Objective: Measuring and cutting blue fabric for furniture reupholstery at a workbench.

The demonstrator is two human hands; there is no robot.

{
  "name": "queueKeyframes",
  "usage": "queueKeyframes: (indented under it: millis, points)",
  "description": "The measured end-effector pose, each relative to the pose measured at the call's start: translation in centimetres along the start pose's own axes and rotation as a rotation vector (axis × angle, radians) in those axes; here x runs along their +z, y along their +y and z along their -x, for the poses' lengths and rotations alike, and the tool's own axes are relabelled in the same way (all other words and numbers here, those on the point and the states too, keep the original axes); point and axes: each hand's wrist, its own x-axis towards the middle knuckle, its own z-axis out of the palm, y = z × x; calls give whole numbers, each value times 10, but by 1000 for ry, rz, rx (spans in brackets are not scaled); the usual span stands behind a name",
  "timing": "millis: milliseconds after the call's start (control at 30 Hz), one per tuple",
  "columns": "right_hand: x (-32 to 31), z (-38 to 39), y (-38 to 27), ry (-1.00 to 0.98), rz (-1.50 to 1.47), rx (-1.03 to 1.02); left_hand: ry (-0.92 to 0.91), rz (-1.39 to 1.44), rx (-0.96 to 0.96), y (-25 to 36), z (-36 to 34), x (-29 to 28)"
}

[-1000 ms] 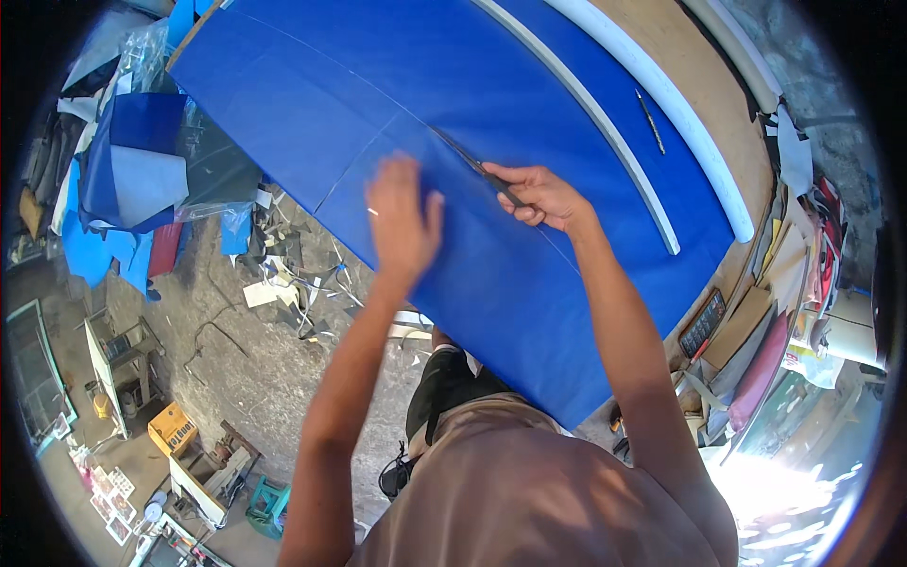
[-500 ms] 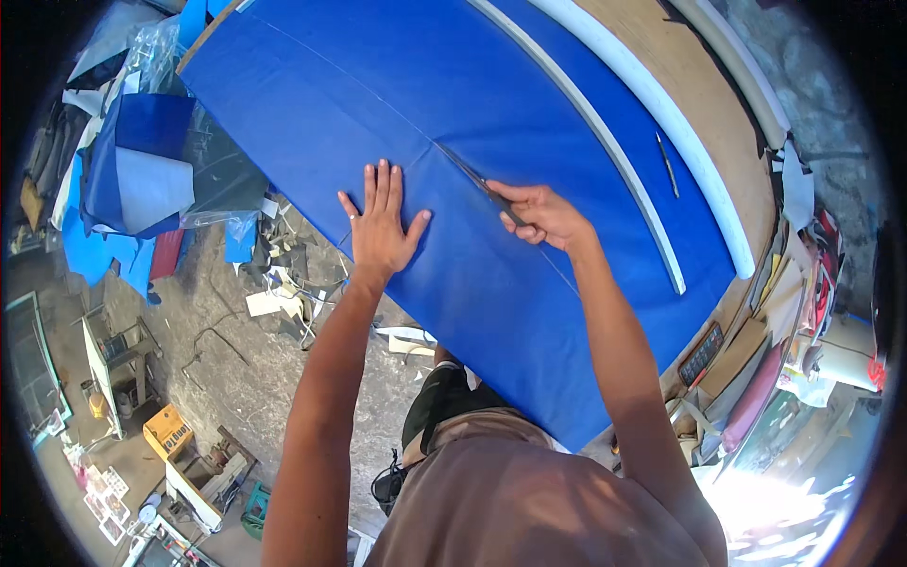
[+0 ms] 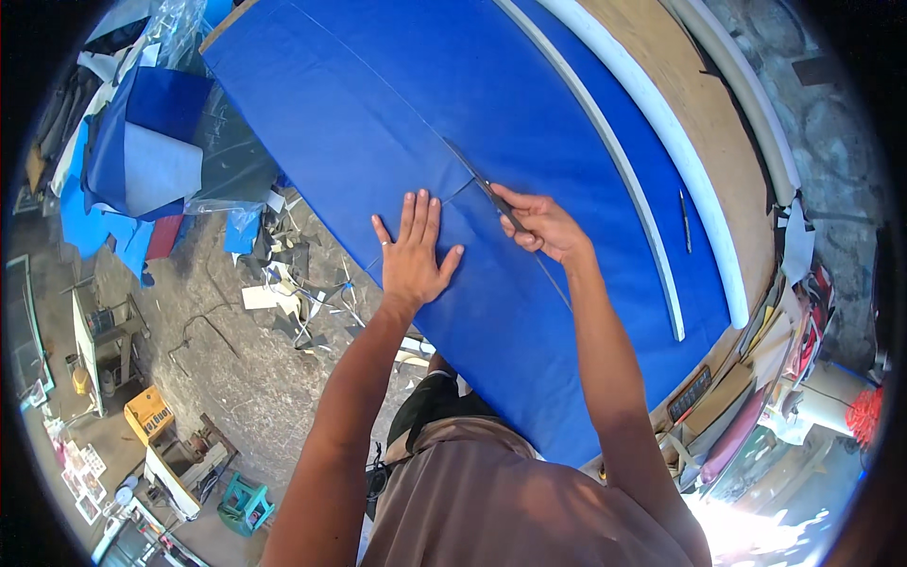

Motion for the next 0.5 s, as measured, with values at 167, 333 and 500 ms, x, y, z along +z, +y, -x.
queueKeyframes:
  millis: [167, 333, 500]
  points:
    - [13, -33, -17, -49, 22, -53, 14, 22, 8, -2, -1, -1]
    - [21, -44, -21, -8, 30, -28, 6, 45, 2, -3, 0, 0]
    - [32, -71, -37, -48, 36, -75, -2, 53, -5, -3, 0, 0]
